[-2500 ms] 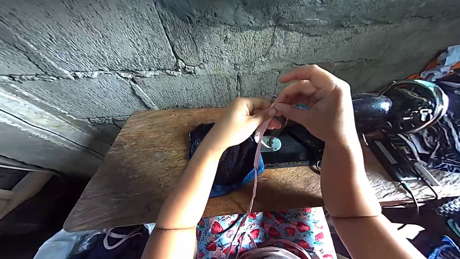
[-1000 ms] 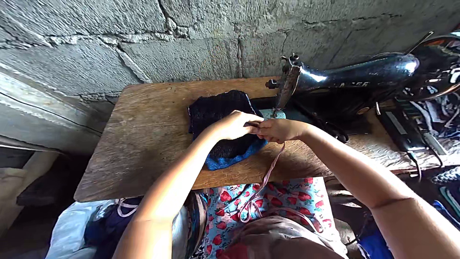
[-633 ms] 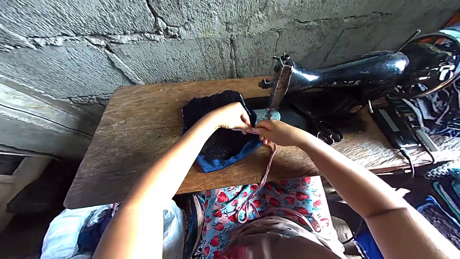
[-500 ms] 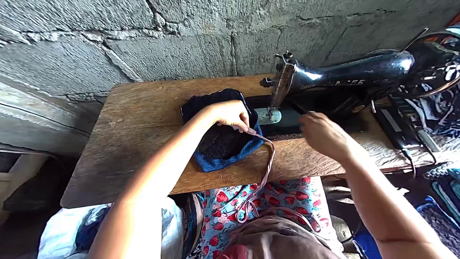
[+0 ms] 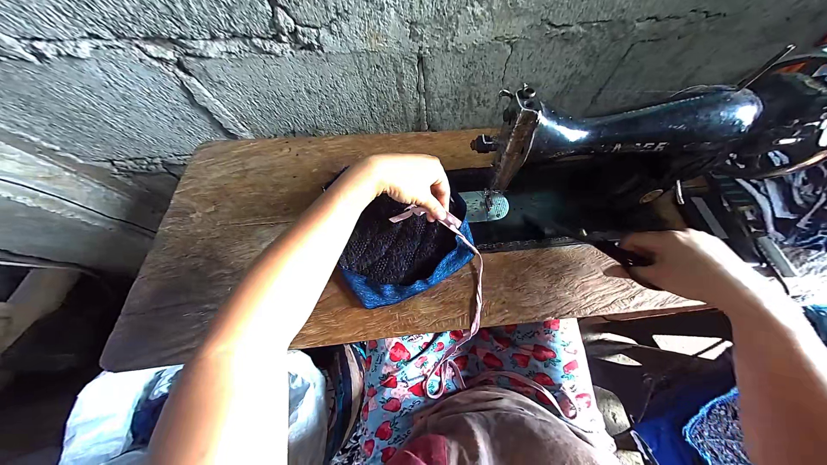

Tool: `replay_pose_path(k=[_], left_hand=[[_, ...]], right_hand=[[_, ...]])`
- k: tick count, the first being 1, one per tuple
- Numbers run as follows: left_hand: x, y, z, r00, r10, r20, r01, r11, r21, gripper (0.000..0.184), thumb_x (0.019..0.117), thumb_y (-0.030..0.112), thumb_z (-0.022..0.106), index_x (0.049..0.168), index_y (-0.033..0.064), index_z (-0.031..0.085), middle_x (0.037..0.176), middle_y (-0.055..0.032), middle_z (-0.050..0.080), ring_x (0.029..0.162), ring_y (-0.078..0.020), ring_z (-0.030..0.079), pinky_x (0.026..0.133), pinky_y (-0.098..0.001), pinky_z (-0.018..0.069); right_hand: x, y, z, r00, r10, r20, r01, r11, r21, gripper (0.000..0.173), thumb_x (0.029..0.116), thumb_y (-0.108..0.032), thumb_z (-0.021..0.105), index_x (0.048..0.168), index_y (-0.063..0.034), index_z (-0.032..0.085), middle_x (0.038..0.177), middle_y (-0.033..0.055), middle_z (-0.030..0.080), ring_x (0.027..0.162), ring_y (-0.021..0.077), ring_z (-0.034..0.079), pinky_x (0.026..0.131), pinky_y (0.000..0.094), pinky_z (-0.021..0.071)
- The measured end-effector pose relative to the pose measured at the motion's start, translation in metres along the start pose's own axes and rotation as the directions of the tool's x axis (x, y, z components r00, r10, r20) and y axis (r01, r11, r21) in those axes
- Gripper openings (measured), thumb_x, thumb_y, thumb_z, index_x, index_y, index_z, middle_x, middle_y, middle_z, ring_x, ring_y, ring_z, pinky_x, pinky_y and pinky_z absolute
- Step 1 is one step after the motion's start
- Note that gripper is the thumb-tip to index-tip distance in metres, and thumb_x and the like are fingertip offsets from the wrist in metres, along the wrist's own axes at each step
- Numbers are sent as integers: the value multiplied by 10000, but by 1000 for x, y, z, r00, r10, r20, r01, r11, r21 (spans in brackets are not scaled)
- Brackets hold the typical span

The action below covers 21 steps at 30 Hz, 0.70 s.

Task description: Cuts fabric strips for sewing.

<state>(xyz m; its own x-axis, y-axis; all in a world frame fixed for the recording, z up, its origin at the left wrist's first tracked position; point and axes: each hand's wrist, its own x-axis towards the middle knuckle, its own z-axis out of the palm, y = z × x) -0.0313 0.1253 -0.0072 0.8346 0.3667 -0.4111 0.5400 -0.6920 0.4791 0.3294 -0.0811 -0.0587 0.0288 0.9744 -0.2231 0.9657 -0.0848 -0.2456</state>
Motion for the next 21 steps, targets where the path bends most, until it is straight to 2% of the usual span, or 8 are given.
replay_pose_path(k=[2,4,5,8,11,14,21], left_hand=[[-2,2,-1,999,33,-14,-33,999,-8,148,958,176,722,907,49,779,794,-15,745,702,-66,669,712,-279,539],[-3,7,-2,998,65,-19,-65,998,-5,155,952,188,730,887,55,775,764,-1,734,679,-51,655,697,-264,535],[-3,9,-2,997,80,-21,-80,997,-3,157,950,194,733,880,60,776,755,5,732,667,-43,653,687,-251,535],[-4,18,-4,995,94,-27,-94,995,12,164,953,209,731,879,70,779,746,13,729,657,-39,652,680,-244,539],[-4,23,-6,994,104,-27,-103,994,19,171,957,216,727,891,69,783,763,11,740,680,-38,671,712,-249,555],[-3,25,-5,994,107,-26,-107,994,10,187,952,224,733,862,66,773,735,20,728,651,-21,653,679,-222,539],[-4,22,-6,992,121,-39,-120,992,31,146,954,188,725,886,72,782,761,21,739,687,-24,662,704,-232,535]], right_hand=[[-14,6,-1,969,-203,-142,206,978,12,428,761,-453,845,866,-56,726,642,88,610,600,285,588,543,543,443],[-12,-3,4,896,-356,-268,360,932,-33,617,740,-659,708,886,-59,708,688,72,626,623,264,612,530,512,463],[-9,-11,5,865,-405,-297,404,912,-67,662,746,-689,677,917,-51,710,736,94,654,671,293,648,556,531,492],[9,-35,2,804,-519,-289,494,855,-159,650,721,-630,733,947,-22,696,845,142,683,833,355,689,708,565,536],[28,-55,1,762,-588,-272,548,809,-214,636,719,-622,749,951,-32,703,875,132,700,878,339,698,757,543,543],[39,-67,1,721,-631,-286,587,776,-231,587,723,-586,764,935,-41,709,860,121,710,859,324,707,730,523,546],[48,-76,1,667,-681,-302,630,732,-259,506,733,-554,764,875,-72,703,803,81,697,795,278,707,664,476,548]])
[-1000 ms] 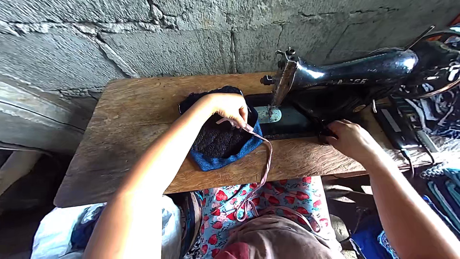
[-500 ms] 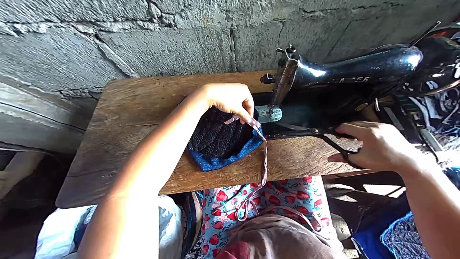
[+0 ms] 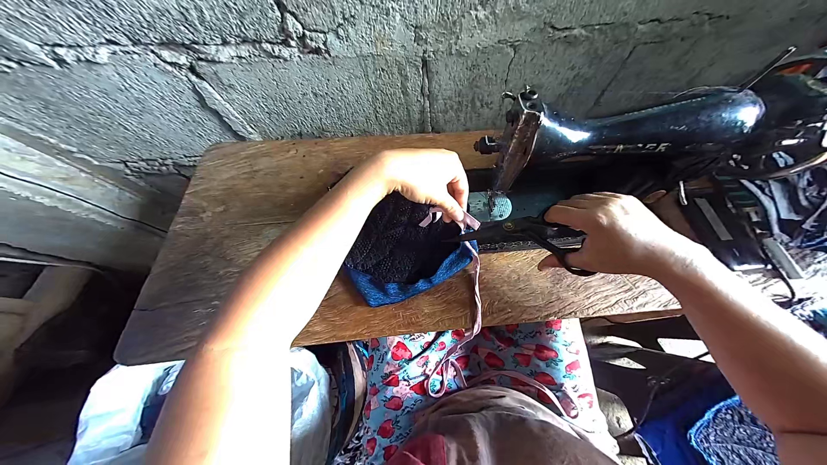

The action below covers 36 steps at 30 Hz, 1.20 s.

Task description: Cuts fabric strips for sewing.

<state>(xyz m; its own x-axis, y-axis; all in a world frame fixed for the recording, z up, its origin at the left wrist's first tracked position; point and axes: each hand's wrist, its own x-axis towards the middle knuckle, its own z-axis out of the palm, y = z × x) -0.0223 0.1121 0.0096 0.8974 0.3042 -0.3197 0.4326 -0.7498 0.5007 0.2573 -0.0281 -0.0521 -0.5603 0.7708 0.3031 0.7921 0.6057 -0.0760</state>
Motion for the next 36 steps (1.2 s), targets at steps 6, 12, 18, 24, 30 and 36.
replay_pose_path(k=[6,12,18,24,30,36], left_hand=[[-1,0,0,1000,-18,7,18,1000,-21,142,958,172,721,895,57,774,770,8,742,692,-32,679,726,-232,557],[-2,1,-1,1000,-15,23,14,999,32,136,950,169,726,889,56,771,775,-3,736,708,-65,677,733,-281,552],[-5,3,-1,998,-44,45,42,998,40,161,956,198,726,896,58,776,765,-2,731,689,-64,672,721,-278,555],[-5,4,0,995,-76,65,73,996,50,163,963,201,721,905,58,774,784,-1,739,704,-70,677,735,-276,555],[-15,0,-6,995,-92,-25,93,995,43,147,972,177,704,906,65,773,791,-2,740,723,-63,684,756,-279,557],[-28,-20,17,895,-197,-401,160,979,-124,113,965,160,713,952,64,771,825,0,739,753,-46,671,784,-270,549]], right_hand=[[1,-1,1,1000,8,-18,-8,1000,20,447,739,-507,778,833,-77,698,719,60,659,669,247,674,549,441,507],[2,5,5,1000,-1,16,0,998,66,440,739,-509,795,823,-89,691,701,46,642,656,235,667,536,445,509],[3,15,18,999,-39,-19,40,995,88,406,742,-462,804,797,-79,682,659,46,626,618,234,655,512,438,488],[1,16,22,998,-47,-39,49,997,67,343,804,-399,770,743,-83,649,594,40,570,539,222,606,458,420,440],[-8,12,17,991,109,74,-115,990,79,323,769,-368,853,802,-91,688,605,38,597,556,239,620,488,467,458],[2,-16,39,849,433,302,-493,855,161,349,855,-325,839,1019,-46,712,763,160,683,741,388,678,661,618,508]])
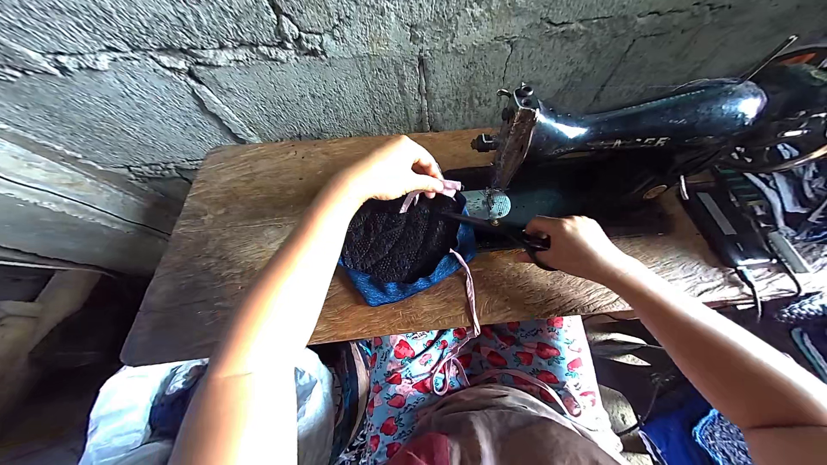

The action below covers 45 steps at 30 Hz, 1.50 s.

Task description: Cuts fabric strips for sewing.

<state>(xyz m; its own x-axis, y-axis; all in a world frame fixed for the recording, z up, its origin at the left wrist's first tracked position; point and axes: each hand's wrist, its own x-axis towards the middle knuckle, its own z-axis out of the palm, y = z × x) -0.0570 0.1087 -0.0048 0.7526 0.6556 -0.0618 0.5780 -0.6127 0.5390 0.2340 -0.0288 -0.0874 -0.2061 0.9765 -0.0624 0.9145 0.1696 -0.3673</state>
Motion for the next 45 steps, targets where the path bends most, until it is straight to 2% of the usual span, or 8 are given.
replay_pose_path(k=[6,13,19,24,28,34,40,45], left_hand=[[-19,0,40,919,-59,-390,10,992,-126,149,985,168,688,993,30,740,833,-10,730,747,-2,656,774,-197,537],[-14,-2,64,840,-153,-520,-122,882,-455,101,980,107,675,972,10,703,793,43,714,680,43,631,690,-148,532],[-11,11,81,730,-300,-614,-265,704,-659,100,1019,95,606,998,41,687,840,57,717,765,3,656,760,-190,549],[-10,45,103,625,-414,-662,-394,564,-725,100,1030,88,584,1017,47,675,827,58,697,771,3,655,762,-185,551],[-18,57,117,578,-403,-710,-472,544,-693,109,1041,94,582,1058,80,689,776,75,669,599,43,591,555,-120,512],[-23,56,122,537,-377,-755,-485,594,-641,107,1030,81,600,1069,65,698,832,68,689,624,48,589,567,-110,501],[-24,55,120,560,-320,-764,-512,591,-623,112,1013,28,601,1069,46,697,863,63,706,720,39,634,668,-123,535],[-28,46,96,796,-175,-580,-443,485,-754,300,1107,174,317,1085,97,606,955,42,719,904,-48,701,841,-242,579]], right_hand=[[-6,-28,4,986,-133,-98,137,990,35,244,901,-55,743,1130,25,725,1125,210,696,1090,405,652,912,577,537],[17,-76,62,931,-279,-237,335,908,250,241,977,-154,666,1089,49,731,996,186,705,793,279,696,737,438,594],[31,-79,19,937,-272,-218,349,709,614,71,931,-68,701,967,-17,734,790,35,724,655,61,677,624,239,591],[50,-92,-10,816,-112,-567,545,475,691,53,887,-30,751,938,-18,745,963,16,717,772,36,681,648,191,592],[58,-101,-6,741,-59,-669,630,409,660,44,880,-3,754,921,-10,769,1198,94,706,1042,80,695,827,206,603],[59,-106,-8,739,-39,-673,632,384,673,95,891,32,724,978,5,753,943,21,769,764,37,706,709,210,605],[58,-108,-14,762,-20,-647,604,380,700,85,888,31,730,963,-7,733,839,-1,757,722,48,711,692,224,616],[58,-105,-23,778,-55,-626,594,391,703,373,882,43,737,1220,1,586,927,4,769,760,62,736,661,214,623]])
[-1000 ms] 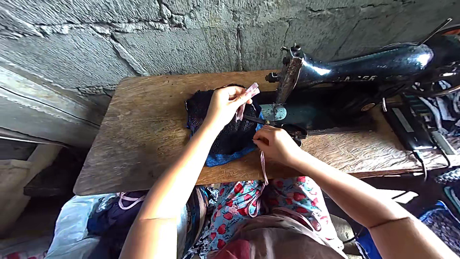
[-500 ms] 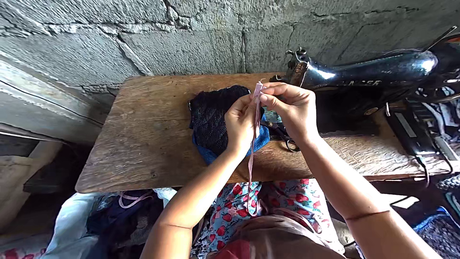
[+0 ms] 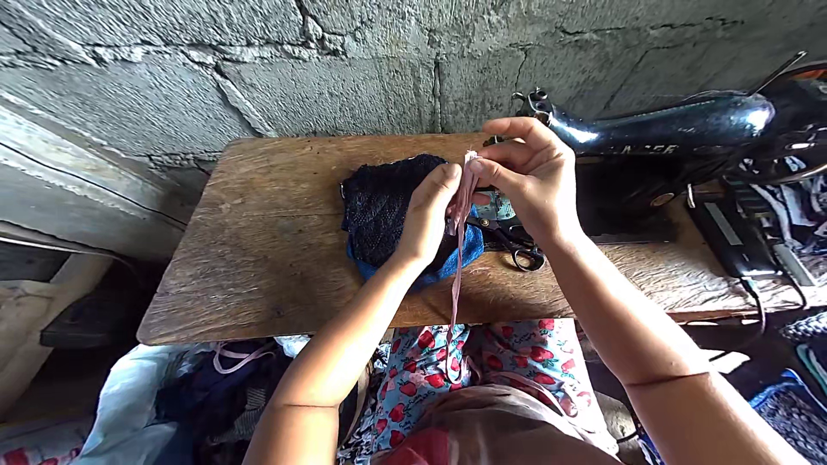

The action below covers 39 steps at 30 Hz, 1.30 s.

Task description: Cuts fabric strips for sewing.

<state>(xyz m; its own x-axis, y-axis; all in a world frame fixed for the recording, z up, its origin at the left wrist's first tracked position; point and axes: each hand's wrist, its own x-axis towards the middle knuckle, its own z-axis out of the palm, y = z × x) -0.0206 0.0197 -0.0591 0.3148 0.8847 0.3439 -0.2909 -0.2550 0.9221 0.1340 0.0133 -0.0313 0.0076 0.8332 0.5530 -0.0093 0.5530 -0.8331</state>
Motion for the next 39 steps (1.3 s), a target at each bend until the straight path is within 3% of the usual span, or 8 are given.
replay_pose_path(k=[7,10,13,19,22,25,30,39], left_hand=[[16,23,-14,983,50,177,-124,891,437,211,1072,122,505,988,43,682,863,56,707,807,34,653,781,-167,544],[22,24,-14,985,156,68,-168,830,531,236,1050,142,538,949,24,715,1143,-61,599,1134,-70,532,993,-230,422],[24,25,-13,991,133,6,-122,885,450,268,1065,141,490,955,38,712,1362,-105,534,1316,-100,472,1077,-240,414],[22,23,-8,991,39,-130,-6,969,247,299,1110,160,393,1120,43,668,1100,27,662,946,14,624,819,-166,520],[23,24,-6,985,-17,-170,28,998,57,315,1122,147,343,1141,28,634,1152,-37,735,1119,-89,679,991,-259,526],[25,27,0,966,-124,-226,89,983,-160,292,1137,159,291,1078,78,566,1019,-31,771,977,-110,750,903,-248,588],[35,31,2,896,-279,-345,117,898,-424,315,1141,195,271,957,152,523,658,72,575,618,-51,638,707,-232,596],[40,21,-6,835,-194,-515,-81,882,-465,346,1140,197,238,906,170,492,583,102,425,444,2,400,442,-130,363]], right_hand=[[2,2,1,999,-43,-27,44,999,15,386,901,42,706,1252,18,549,906,5,743,717,49,698,650,207,599],[-2,10,4,995,73,66,-80,990,115,379,1029,-47,464,1396,44,426,1150,70,659,1030,112,670,950,314,562],[-6,14,10,921,292,259,-357,898,256,392,1047,-161,320,1351,2,508,1201,44,634,1098,84,634,1006,298,516],[-13,23,19,876,285,390,-401,879,259,338,1106,-160,289,1113,-64,613,796,-50,632,778,51,637,773,239,550],[-19,25,22,853,315,417,-451,846,284,324,1110,-158,287,1057,-77,596,679,-67,537,594,30,547,584,181,491],[-22,24,25,833,353,425,-506,797,330,287,1111,-150,304,954,-111,542,615,-84,412,517,32,427,618,220,496],[-28,22,24,799,423,427,-574,747,334,296,1110,-129,302,1060,-71,588,651,-65,504,533,43,531,611,259,587],[-34,20,28,771,615,165,-597,608,523,217,1034,16,523,1176,45,684,863,40,710,684,66,678,643,201,590]])
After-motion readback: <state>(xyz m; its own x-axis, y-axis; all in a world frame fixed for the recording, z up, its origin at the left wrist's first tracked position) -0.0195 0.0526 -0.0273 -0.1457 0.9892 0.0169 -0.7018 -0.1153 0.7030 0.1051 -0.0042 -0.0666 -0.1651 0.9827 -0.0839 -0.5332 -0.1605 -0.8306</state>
